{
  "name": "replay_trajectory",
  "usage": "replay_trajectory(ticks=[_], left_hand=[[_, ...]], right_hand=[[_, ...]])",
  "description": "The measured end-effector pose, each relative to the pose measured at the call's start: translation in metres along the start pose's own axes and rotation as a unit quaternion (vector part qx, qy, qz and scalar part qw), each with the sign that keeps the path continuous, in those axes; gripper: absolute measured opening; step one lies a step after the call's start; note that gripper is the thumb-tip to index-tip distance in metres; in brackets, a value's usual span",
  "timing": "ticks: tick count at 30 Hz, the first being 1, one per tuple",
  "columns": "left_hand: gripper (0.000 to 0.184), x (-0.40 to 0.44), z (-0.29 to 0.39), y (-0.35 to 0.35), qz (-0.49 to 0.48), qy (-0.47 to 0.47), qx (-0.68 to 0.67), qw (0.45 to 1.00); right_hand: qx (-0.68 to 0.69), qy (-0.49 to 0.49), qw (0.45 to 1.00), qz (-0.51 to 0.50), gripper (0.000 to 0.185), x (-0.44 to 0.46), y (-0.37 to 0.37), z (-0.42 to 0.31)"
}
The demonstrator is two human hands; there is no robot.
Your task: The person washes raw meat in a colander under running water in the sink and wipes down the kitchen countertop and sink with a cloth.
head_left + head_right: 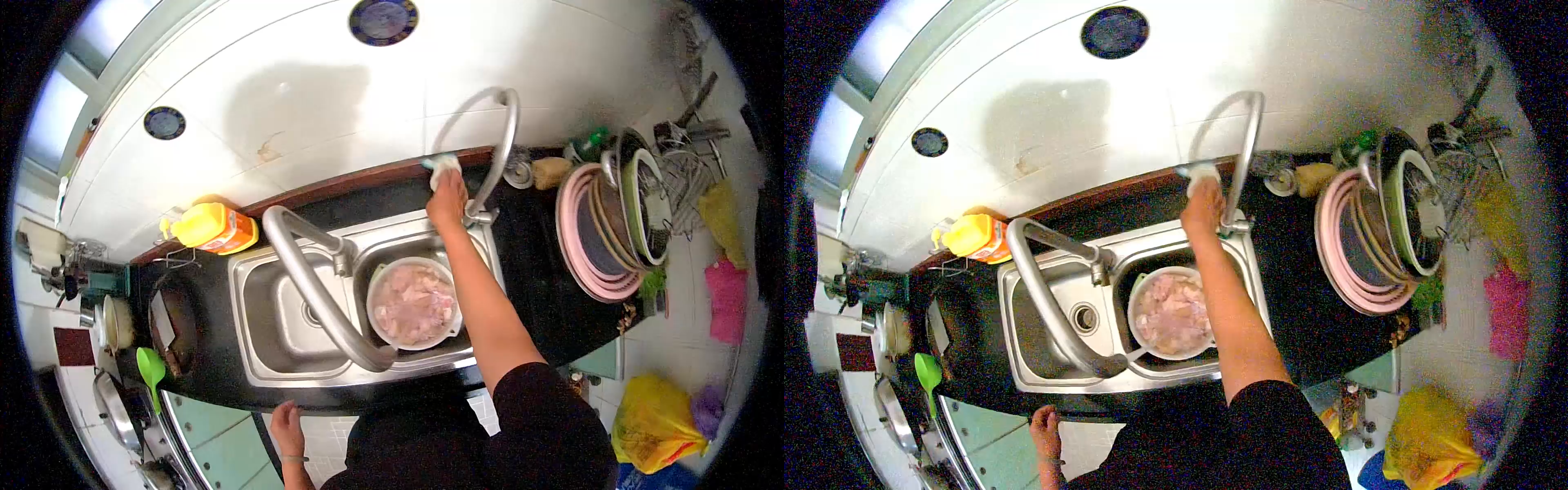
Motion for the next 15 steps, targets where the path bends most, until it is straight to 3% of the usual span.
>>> replay_trajectory(ticks=[1, 3, 5, 7, 8, 10, 13, 15], left_hand=[[0.013, -0.007, -0.017, 0.01, 0.009, 0.015, 0.014, 1.0], [0.013, -0.017, -0.029, 0.02, 0.023, 0.032, 0.029, 0.999], [0.014, -0.033, -0.035, 0.02, 0.058, 0.105, -0.052, 0.991], [0.015, -0.038, -0.034, 0.016, 0.054, 0.102, -0.051, 0.992], [0.015, -0.039, -0.032, 0.014, 0.047, 0.091, -0.055, 0.993], [0.016, -0.038, -0.033, 0.017, 0.039, 0.086, -0.078, 0.993], [0.016, -0.035, -0.037, 0.024, 0.047, 0.075, -0.065, 0.994], [0.016, -0.033, -0.044, 0.028, 0.04, 0.079, -0.038, 0.995]], right_hand=[[0.008, 0.005, 1.0, -0.002, 0.031, -0.009, -0.02, -0.008], [-0.006, -0.003, 0.987, -0.161, 0.027, -0.03, -0.073, -0.023], [0.047, 0.113, 0.974, -0.192, 0.023, -0.049, -0.071, -0.097], [0.084, 0.319, 0.903, -0.276, 0.025, -0.088, -0.061, -0.169], [0.085, 0.316, 0.903, -0.278, 0.025, -0.089, -0.059, -0.167], [0.245, 0.383, 0.862, -0.224, 0.03, -0.094, -0.036, -0.169], [0.158, 0.401, 0.891, -0.143, 0.037, -0.113, -0.03, -0.113], [0.128, 0.387, 0.894, -0.186, 0.043, -0.109, -0.013, -0.061]])
Point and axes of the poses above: each hand's wrist, its own x-axis towards the middle knuckle, its own y-axis out of the back of the hand, z = x × y, the point moved 7 cm from there along x, towards the middle knuckle, and after that the axes turned 13 degrees about -x, right-handed, at the moved point
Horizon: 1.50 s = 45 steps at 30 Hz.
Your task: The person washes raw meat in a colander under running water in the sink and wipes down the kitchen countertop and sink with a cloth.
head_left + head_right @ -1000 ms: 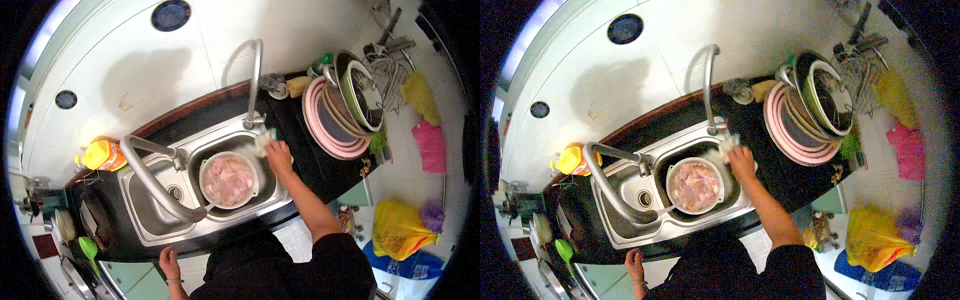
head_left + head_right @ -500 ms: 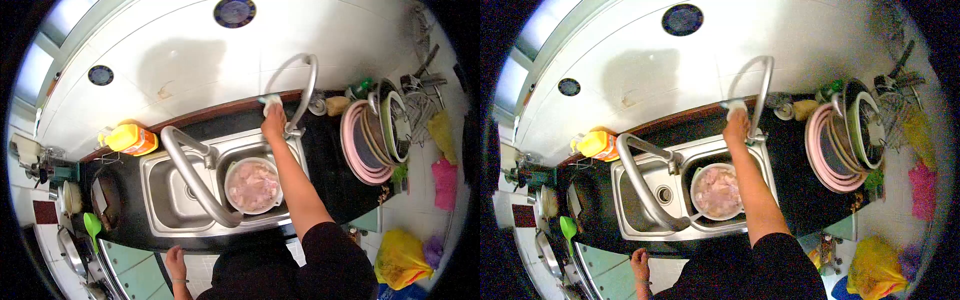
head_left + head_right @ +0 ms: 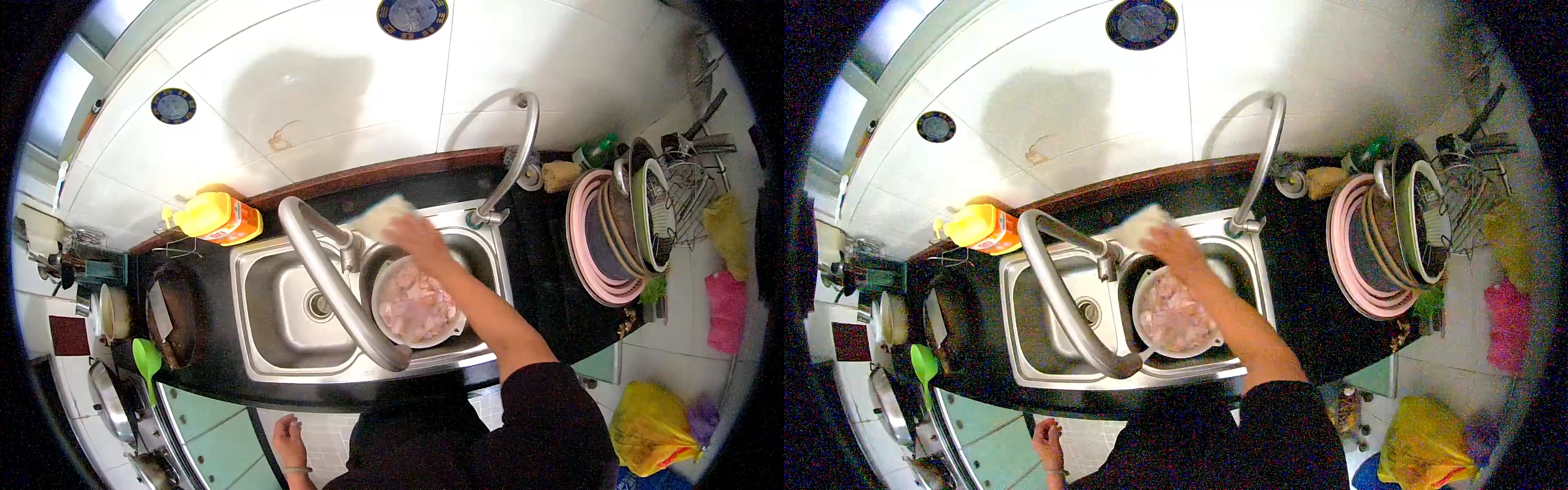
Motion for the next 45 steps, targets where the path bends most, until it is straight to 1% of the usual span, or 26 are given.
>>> replay_trajectory(ticks=[2, 4, 6, 8, 10, 11, 12, 13, 14, 17, 18, 20, 21, 23, 28, 30, 32, 34, 35, 36, 37, 38, 40, 43, 44, 45], left_hand=[[0.012, 0.003, 0.003, 0.002, 0.011, 0.01, -0.029, 0.999], [0.011, 0.007, -0.001, 0.005, -0.001, -0.011, -0.035, 0.999], [0.01, 0.008, 0.0, 0.005, -0.009, -0.022, 0.012, 1.0], [0.011, 0.007, -0.007, 0.001, -0.013, -0.004, -0.035, 0.999], [0.012, 0.005, -0.005, 0.0, -0.011, 0.003, -0.038, 0.999], [0.012, 0.005, -0.003, 0.0, -0.02, 0.0, -0.03, 0.999], [0.011, 0.006, -0.001, -0.001, -0.03, -0.004, -0.023, 0.999], [0.011, 0.008, 0.001, -0.003, -0.036, -0.005, -0.02, 0.999], [0.011, 0.01, 0.004, -0.004, -0.046, -0.015, -0.006, 0.999], [0.011, 0.015, 0.019, -0.013, -0.064, -0.038, 0.005, 0.997], [0.011, 0.016, 0.023, -0.016, -0.066, -0.046, 0.002, 0.997], [0.012, 0.022, 0.02, -0.021, -0.072, -0.06, 0.022, 0.995], [0.012, 0.022, 0.02, -0.021, -0.079, -0.075, 0.044, 0.993], [0.013, 0.02, 0.033, -0.028, -0.079, -0.065, 0.045, 0.994], [0.013, 0.022, 0.023, -0.028, -0.08, -0.049, 0.037, 0.995], [0.013, 0.021, 0.03, -0.036, -0.099, -0.052, 0.092, 0.989], [0.012, 0.025, 0.036, -0.037, -0.1, -0.078, 0.076, 0.989], [0.012, 0.024, 0.034, -0.042, -0.105, -0.096, 0.054, 0.988], [0.013, 0.025, 0.029, -0.04, -0.095, -0.078, 0.054, 0.991], [0.013, 0.025, 0.024, -0.036, -0.085, -0.059, 0.056, 0.993], [0.013, 0.025, 0.022, -0.039, -0.094, -0.053, 0.026, 0.994], [0.013, 0.025, 0.022, -0.041, -0.099, -0.052, 0.024, 0.993], [0.013, 0.026, 0.031, -0.05, -0.125, -0.055, 0.05, 0.989], [0.012, 0.024, 0.063, -0.06, -0.129, -0.128, 0.099, 0.978], [0.012, 0.027, 0.06, -0.06, -0.133, -0.13, 0.095, 0.978], [0.013, 0.029, 0.049, -0.054, -0.125, -0.091, 0.051, 0.987]], right_hand=[[-0.156, -0.108, 0.975, -0.119, 0.048, -0.03, 0.007, 0.041], [-0.143, -0.142, 0.979, 0.015, 0.048, -0.049, 0.045, 0.047], [-0.209, -0.157, 0.964, 0.056, 0.043, -0.048, 0.015, 0.042], [-0.17, -0.25, 0.944, 0.129, 0.04, -0.042, -0.011, 0.033], [0.111, -0.278, 0.954, 0.015, 0.036, -0.012, -0.026, 0.012], [0.162, -0.228, 0.959, -0.043, 0.041, -0.001, -0.043, -0.009], [0.129, -0.158, 0.979, -0.023, 0.042, 0.004, -0.04, -0.026], [0.095, -0.088, 0.992, 0.002, 0.043, 0.007, -0.036, -0.043], [-0.026, 0.002, 0.994, 0.102, 0.04, 0.002, -0.014, -0.064], [0.069, 0.03, 0.99, 0.116, 0.038, -0.002, 0.007, -0.064], [0.069, 0.028, 0.99, 0.117, 0.038, -0.004, 0.009, -0.064], [0.251, -0.068, 0.966, 0.004, 0.042, -0.009, -0.011, -0.056], [0.256, -0.068, 0.964, 0.002, 0.042, -0.01, -0.014, -0.061], [0.244, -0.321, 0.912, 0.078, 0.043, -0.012, -0.017, -0.037], [0.275, -0.216, 0.937, -0.004, 0.036, -0.001, -0.029, -0.071], [0.358, -0.142, 0.878, -0.283, 0.039, -0.016, -0.054, -0.087], [0.391, -0.091, 0.869, -0.29, 0.04, -0.029, -0.067, -0.078], [0.591, -0.247, 0.755, -0.139, 0.043, -0.044, -0.043, -0.04], [0.589, -0.296, 0.743, -0.112, 0.042, -0.047, -0.017, -0.023], [0.586, -0.345, 0.728, -0.083, 0.041, -0.047, 0.008, -0.006], [0.513, -0.318, 0.798, 0.008, 0.043, -0.042, 0.031, 0.011], [0.343, -0.198, 0.911, 0.115, 0.041, -0.034, 0.06, 0.017], [0.081, -0.115, 0.989, 0.033, 0.035, -0.029, 0.067, 0.016], [-0.048, -0.149, 0.986, -0.058, 0.025, -0.059, 0.056, 0.042], [0.017, -0.267, 0.963, -0.028, 0.019, -0.073, 0.059, 0.061], [-0.12, -0.274, 0.95, -0.095, 0.021, -0.096, 0.064, 0.071]])
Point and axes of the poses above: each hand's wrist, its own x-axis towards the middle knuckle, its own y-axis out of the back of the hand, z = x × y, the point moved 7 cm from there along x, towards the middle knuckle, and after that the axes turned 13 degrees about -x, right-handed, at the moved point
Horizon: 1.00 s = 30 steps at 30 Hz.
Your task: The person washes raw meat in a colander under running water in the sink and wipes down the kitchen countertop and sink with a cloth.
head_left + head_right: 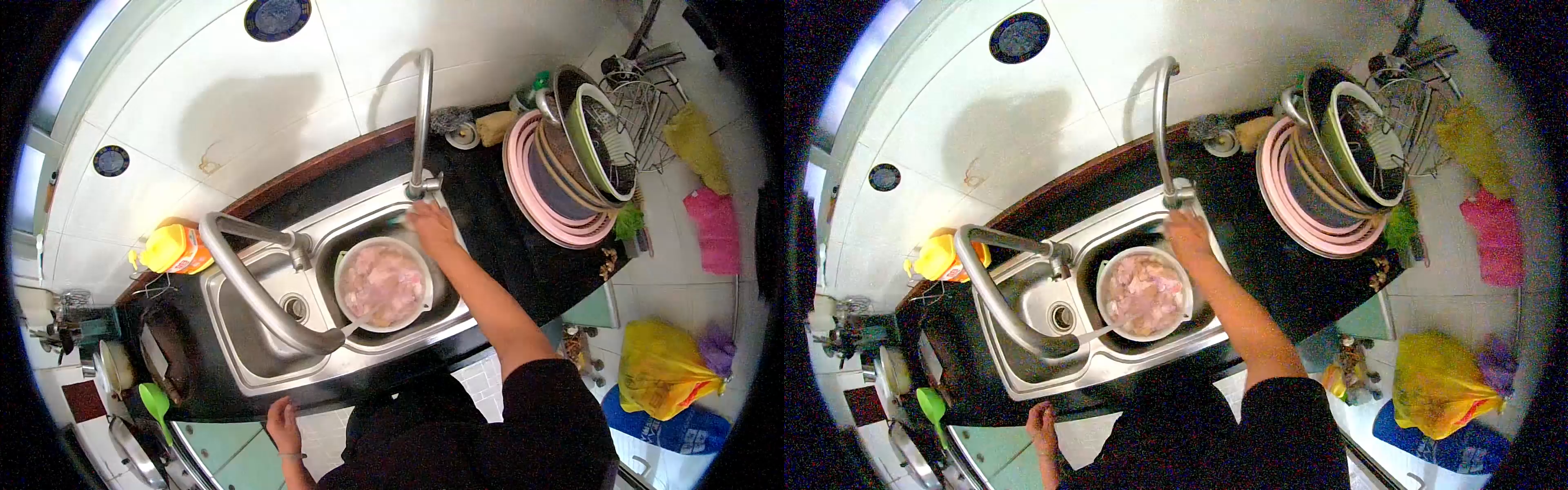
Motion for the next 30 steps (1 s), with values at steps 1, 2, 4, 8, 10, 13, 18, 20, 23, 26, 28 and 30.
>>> replay_trajectory(ticks=[1, 2, 4, 8, 10, 13, 18, 20, 23, 26, 28, 30], left_hand=[[0.013, -0.001, -0.013, 0.004, 0.012, 0.033, -0.049, 0.998], [0.013, 0.0, -0.019, 0.005, 0.016, 0.023, -0.044, 0.999], [0.013, 0.0, -0.027, 0.009, 0.022, 0.026, -0.044, 0.998], [0.012, -0.001, -0.029, 0.005, 0.033, 0.039, -0.052, 0.997], [0.012, 0.0, -0.027, 0.004, 0.032, 0.043, -0.044, 0.998], [0.012, 0.003, -0.016, -0.005, 0.011, 0.029, -0.019, 0.999], [0.013, -0.004, -0.001, -0.001, 0.006, 0.009, -0.008, 1.0], [0.015, -0.008, -0.008, 0.001, 0.005, 0.047, -0.051, 0.998], [0.015, -0.009, -0.023, 0.005, 0.003, 0.062, -0.027, 0.998], [0.014, -0.002, -0.031, 0.008, -0.023, 0.048, -0.019, 0.998], [0.014, 0.002, -0.035, 0.009, -0.041, 0.055, -0.075, 0.995], [0.014, 0.005, -0.031, 0.021, -0.052, 0.026, -0.051, 0.997]], right_hand=[[-0.007, -0.068, 0.997, 0.024, 0.022, -0.016, -0.016, 0.018], [0.054, -0.127, 0.989, -0.058, 0.025, -0.029, -0.014, 0.027], [0.1, -0.174, 0.948, -0.248, 0.028, -0.055, 0.019, 0.038], [0.181, -0.24, 0.952, 0.059, 0.038, -0.043, 0.06, 0.086], [0.167, -0.164, 0.953, 0.19, 0.041, -0.011, 0.094, 0.092], [0.069, -0.035, 0.993, 0.084, 0.048, 0.044, 0.064, 0.094], [-0.034, 0.011, 0.999, -0.018, 0.052, 0.036, 0.009, 0.095], [-0.026, 0.035, 0.999, -0.02, 0.05, 0.001, 0.02, 0.092], [-0.003, 0.092, 0.994, -0.065, 0.051, -0.073, 0.037, 0.082], [-0.01, 0.139, 0.984, -0.112, 0.052, -0.156, 0.048, 0.073], [0.004, 0.139, 0.983, -0.124, 0.051, -0.203, 0.052, 0.066], [0.049, 0.15, 0.98, -0.121, 0.05, -0.239, 0.047, 0.041]])
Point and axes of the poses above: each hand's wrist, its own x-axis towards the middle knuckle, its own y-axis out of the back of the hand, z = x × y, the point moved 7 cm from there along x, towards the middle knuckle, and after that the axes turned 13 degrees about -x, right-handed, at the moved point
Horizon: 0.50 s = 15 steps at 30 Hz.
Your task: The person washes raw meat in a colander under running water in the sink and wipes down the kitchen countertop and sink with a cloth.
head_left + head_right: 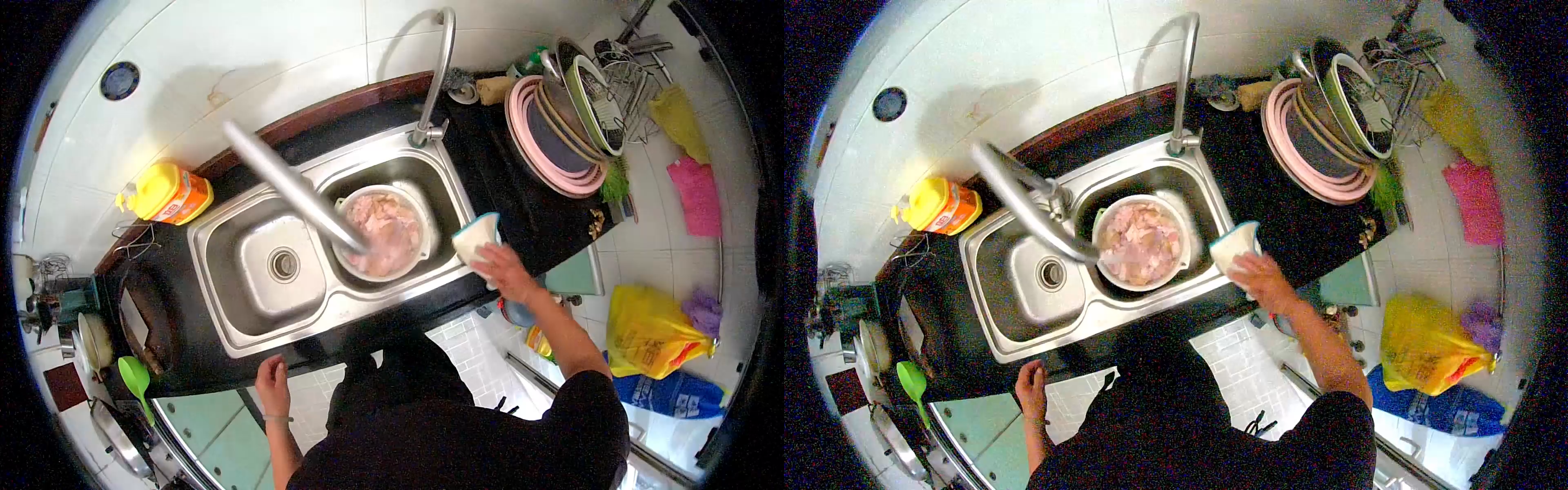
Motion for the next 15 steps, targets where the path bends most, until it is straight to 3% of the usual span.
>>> replay_trajectory(ticks=[3, 7, 9, 13, 15], left_hand=[[0.013, -0.007, -0.015, 0.029, -0.008, -0.035, 0.002, 0.999], [0.013, -0.033, -0.034, 0.08, 0.007, -0.058, -0.039, 0.998], [0.013, -0.051, -0.046, 0.105, 0.023, -0.023, -0.023, 0.999], [0.014, -0.082, -0.099, 0.16, 0.054, -0.005, -0.079, 0.995], [0.015, -0.095, -0.113, 0.191, 0.058, 0.002, -0.019, 0.998]], right_hand=[[0.073, -0.015, 0.996, 0.046, 0.041, -0.002, -0.005, -0.057], [0.04, 0.047, 0.996, 0.061, 0.04, 0.038, -0.034, -0.178], [0.071, 0.075, 0.991, 0.084, 0.038, 0.065, -0.033, -0.25], [0.178, 0.148, 0.95, 0.208, 0.024, 0.112, -0.053, -0.336], [0.301, -0.05, 0.95, 0.067, 0.015, 0.14, -0.089, -0.334]])
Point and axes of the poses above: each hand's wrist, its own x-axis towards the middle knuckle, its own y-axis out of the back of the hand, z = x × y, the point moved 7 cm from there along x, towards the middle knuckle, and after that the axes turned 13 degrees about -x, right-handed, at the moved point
